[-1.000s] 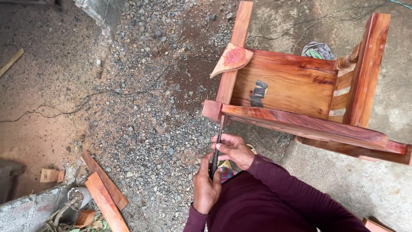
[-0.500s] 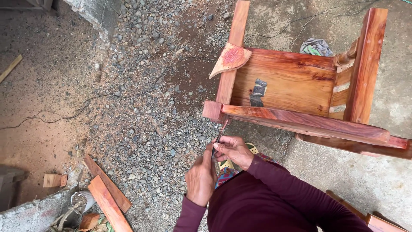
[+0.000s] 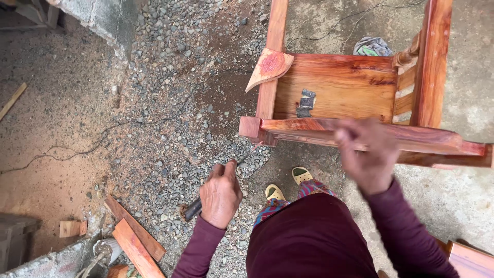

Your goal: The person uses a chisel to carve and shape the edges of a wooden chair frame. They hold the chair with one hand while striking the chisel with the other to remove wood shavings from the armrest and leg joints.

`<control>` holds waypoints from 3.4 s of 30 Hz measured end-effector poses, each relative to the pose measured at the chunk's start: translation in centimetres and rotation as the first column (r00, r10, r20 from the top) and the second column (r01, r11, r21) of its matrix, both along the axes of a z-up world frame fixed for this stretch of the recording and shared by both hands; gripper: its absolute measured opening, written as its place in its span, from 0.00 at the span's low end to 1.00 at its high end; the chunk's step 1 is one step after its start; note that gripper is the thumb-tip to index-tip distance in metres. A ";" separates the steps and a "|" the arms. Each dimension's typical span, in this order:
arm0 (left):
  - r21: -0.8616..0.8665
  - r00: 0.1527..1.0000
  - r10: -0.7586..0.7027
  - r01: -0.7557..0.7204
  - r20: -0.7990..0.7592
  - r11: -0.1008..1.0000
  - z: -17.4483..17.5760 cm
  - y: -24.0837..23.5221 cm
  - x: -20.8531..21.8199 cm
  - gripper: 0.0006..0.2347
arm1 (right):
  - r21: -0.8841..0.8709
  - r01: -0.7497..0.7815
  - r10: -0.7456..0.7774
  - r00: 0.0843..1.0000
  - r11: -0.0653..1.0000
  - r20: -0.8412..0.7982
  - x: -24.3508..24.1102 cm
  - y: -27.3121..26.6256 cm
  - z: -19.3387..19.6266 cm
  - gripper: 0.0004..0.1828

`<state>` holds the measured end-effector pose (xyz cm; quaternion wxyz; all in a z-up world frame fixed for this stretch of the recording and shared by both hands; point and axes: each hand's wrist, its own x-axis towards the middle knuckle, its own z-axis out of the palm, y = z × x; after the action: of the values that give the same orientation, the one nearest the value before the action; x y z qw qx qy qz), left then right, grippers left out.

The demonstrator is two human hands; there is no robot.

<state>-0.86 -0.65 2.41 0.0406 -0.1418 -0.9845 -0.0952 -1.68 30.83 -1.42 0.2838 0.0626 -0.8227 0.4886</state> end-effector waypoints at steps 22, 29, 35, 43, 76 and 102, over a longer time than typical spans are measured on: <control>-0.366 0.972 -0.067 -0.020 -0.224 0.931 0.8 3.2 -3.8 0.02 | 0.589 0.079 -0.154 0.985 0.804 0.078 -3.6 4.8 -2.5 0.31; -0.523 0.971 -0.007 -0.123 -0.239 0.843 -0.9 7.5 -4.9 0.04 | 0.661 -0.065 -0.057 0.985 0.748 0.161 -3.1 5.4 -1.5 0.29; -0.538 0.972 0.004 -0.134 -0.235 0.832 -2.6 9.1 -5.7 0.03 | 0.605 -0.060 0.006 0.996 0.794 0.090 -3.2 5.7 -2.5 0.28; -0.592 0.977 0.054 -0.168 -0.205 0.788 -4.6 9.4 -6.3 0.04 | 0.597 -0.074 0.020 0.995 0.799 0.096 -3.3 5.5 -2.8 0.26; -0.576 0.959 0.232 -0.285 -0.165 0.766 -7.2 9.9 -5.3 0.09 | 0.611 -0.068 0.024 0.996 0.789 0.080 -3.2 5.5 -2.3 0.25; -0.387 0.951 0.213 -0.287 -0.222 0.876 -4.6 5.6 -2.1 0.09 | 0.672 -0.174 0.089 0.983 0.720 0.160 -2.9 5.5 -2.0 0.43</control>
<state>-3.00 4.96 -2.21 0.1065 -0.0262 -0.9848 0.1346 -4.62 36.37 -3.45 0.1571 0.1925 -0.9529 0.1737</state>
